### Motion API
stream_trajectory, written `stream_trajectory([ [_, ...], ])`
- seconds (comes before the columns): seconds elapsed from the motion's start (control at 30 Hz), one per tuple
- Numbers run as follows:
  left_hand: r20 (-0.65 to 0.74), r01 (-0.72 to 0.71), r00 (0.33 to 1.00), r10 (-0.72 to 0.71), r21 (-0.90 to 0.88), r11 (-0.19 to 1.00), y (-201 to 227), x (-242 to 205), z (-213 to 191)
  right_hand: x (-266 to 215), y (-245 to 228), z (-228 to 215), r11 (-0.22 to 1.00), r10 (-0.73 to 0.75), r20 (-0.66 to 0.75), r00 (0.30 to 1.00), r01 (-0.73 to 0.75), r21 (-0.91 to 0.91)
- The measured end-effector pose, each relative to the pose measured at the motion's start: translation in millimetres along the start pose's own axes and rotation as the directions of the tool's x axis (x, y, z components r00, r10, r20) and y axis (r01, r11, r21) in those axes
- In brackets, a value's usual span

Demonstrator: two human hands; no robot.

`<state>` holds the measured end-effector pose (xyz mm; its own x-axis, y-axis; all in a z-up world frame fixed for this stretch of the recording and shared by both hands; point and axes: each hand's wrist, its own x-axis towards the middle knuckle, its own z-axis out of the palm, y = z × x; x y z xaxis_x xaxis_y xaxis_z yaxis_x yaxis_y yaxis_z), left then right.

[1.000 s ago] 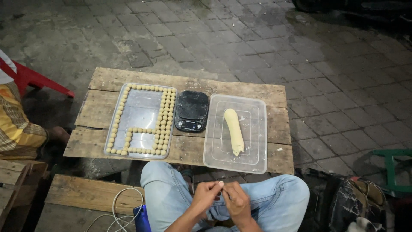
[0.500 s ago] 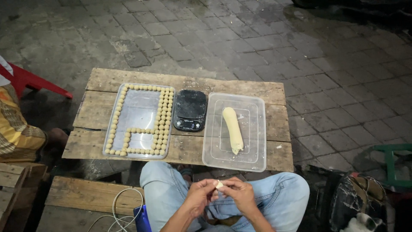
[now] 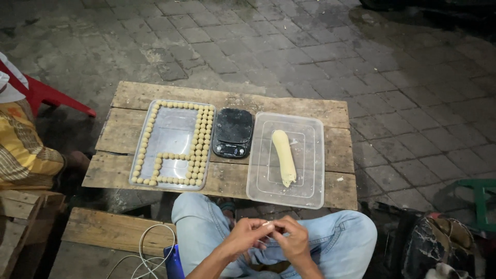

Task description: The person sits on the ground and repeatedly pinches off small pieces of dough from a larger mass. They roll each piece between their palms to form a ball and place it into a tray. The person occasionally weighs a piece on a digital scale and adjusts the dough mass.

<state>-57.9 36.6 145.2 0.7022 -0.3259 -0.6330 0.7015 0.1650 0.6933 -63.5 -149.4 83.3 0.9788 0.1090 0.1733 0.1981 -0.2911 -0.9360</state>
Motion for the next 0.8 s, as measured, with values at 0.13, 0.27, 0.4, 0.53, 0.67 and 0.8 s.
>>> stream_trajectory([
  [0.13,-0.126,0.007,0.991,-0.053,-0.338,0.941,-32.5,33.3,8.5,13.5,-10.7,-2.1,0.935,-0.271,0.017,0.962,0.268,-0.234],
  [0.27,-0.12,-0.022,0.992,-0.041,-0.481,0.877,-33.9,33.9,11.6,37.4,-27.5,-26.5,0.912,-0.345,0.172,0.923,0.373,-0.172],
  [0.4,-0.052,-0.125,0.992,0.113,-0.457,0.881,-59.2,32.0,46.7,45.7,-40.1,-16.6,0.962,-0.173,0.106,0.979,0.192,-0.195],
  [0.53,-0.084,-0.007,0.995,-0.052,-0.582,0.813,36.9,-6.5,70.5,38.6,-82.4,16.8,0.902,-0.35,0.066,0.935,0.355,-0.244],
  [0.67,0.337,-0.191,0.802,0.493,-0.637,0.747,4.8,28.5,46.7,57.7,-95.2,34.8,0.873,-0.436,0.086,0.896,0.444,-0.204],
  [0.8,0.165,-0.029,0.946,0.278,-0.812,0.583,9.3,17.6,53.4,90.7,-110.3,15.0,0.753,-0.507,0.155,0.848,0.523,-0.4],
])
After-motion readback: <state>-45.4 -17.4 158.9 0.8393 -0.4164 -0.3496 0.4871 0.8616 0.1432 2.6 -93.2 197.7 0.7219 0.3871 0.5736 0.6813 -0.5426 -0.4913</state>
